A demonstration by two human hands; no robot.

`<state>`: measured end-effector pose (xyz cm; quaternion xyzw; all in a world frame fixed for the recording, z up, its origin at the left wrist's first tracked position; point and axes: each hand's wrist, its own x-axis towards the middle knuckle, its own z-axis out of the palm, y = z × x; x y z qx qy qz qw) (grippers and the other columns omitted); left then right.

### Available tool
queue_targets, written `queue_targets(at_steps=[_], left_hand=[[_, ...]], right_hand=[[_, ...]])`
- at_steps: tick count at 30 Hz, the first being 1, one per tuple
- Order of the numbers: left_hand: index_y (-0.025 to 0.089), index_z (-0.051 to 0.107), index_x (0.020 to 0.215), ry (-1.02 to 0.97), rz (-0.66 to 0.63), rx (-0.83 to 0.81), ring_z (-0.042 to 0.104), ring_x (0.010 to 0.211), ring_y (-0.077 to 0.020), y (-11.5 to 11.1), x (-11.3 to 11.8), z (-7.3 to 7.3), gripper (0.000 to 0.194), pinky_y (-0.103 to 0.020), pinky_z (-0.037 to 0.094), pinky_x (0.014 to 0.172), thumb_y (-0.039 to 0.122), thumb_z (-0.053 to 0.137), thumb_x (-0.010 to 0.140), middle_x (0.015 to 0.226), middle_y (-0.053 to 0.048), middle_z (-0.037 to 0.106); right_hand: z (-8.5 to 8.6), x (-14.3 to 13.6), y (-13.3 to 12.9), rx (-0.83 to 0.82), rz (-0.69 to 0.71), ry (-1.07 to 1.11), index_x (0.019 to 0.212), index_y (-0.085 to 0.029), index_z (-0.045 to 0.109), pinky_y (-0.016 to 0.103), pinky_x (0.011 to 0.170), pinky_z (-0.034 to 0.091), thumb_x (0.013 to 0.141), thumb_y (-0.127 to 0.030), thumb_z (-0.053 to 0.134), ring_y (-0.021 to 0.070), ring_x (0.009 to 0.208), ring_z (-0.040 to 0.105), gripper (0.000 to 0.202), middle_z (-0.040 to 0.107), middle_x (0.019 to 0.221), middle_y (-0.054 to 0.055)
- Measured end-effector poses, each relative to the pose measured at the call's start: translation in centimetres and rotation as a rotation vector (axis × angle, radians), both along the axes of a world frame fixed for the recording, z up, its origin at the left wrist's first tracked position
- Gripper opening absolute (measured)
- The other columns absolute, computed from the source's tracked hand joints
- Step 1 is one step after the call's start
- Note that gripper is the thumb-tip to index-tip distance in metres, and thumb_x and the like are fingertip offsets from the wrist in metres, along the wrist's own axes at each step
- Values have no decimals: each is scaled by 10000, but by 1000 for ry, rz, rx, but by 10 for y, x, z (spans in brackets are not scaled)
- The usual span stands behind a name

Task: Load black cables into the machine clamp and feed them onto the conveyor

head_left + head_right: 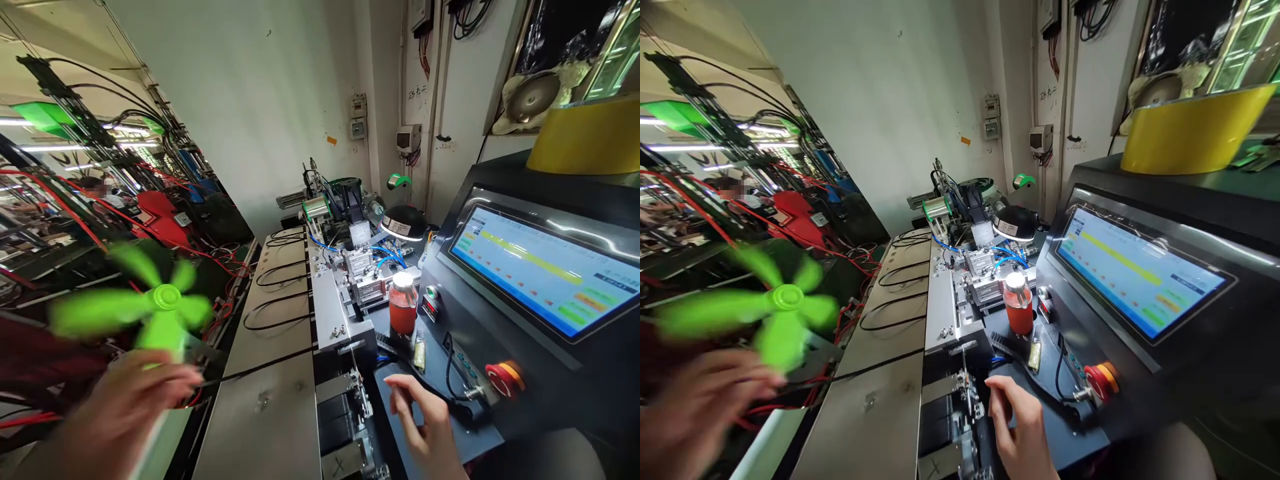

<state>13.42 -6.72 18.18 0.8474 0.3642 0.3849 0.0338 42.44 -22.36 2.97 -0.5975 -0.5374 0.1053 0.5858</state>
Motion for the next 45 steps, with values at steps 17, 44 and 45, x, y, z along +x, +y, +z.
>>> queue_targets(at_steps=[17, 44, 45], left_hand=[[164, 647, 835, 143, -528, -602, 560, 696, -122, -50, 128, -89, 187, -207, 420, 646, 242, 497, 916, 769, -20, 601], [188, 599, 725, 274, -277, -590, 586, 680, -148, -35, 131, -96, 303, -235, 415, 644, 263, 388, 929, 720, -10, 630], [190, 602, 726, 297, -273, -591, 591, 679, -150, -35, 132, -97, 309, -236, 417, 646, 263, 380, 929, 719, -9, 636]], right_hand=[[16, -17, 7, -220, 169, 279, 779, -162, 630, 215, 561, 413, 902, -285, 529, 124, 607, 514, 201, 588, 683, 4], [-1, -17, 18, -161, -6, 198, 698, -173, 553, 222, 539, 382, 924, -269, 468, 117, 560, 497, 260, 548, 619, -10], [-1, -16, 18, -162, -11, 189, 693, -172, 555, 222, 537, 384, 922, -269, 470, 116, 557, 499, 263, 552, 617, -9]])
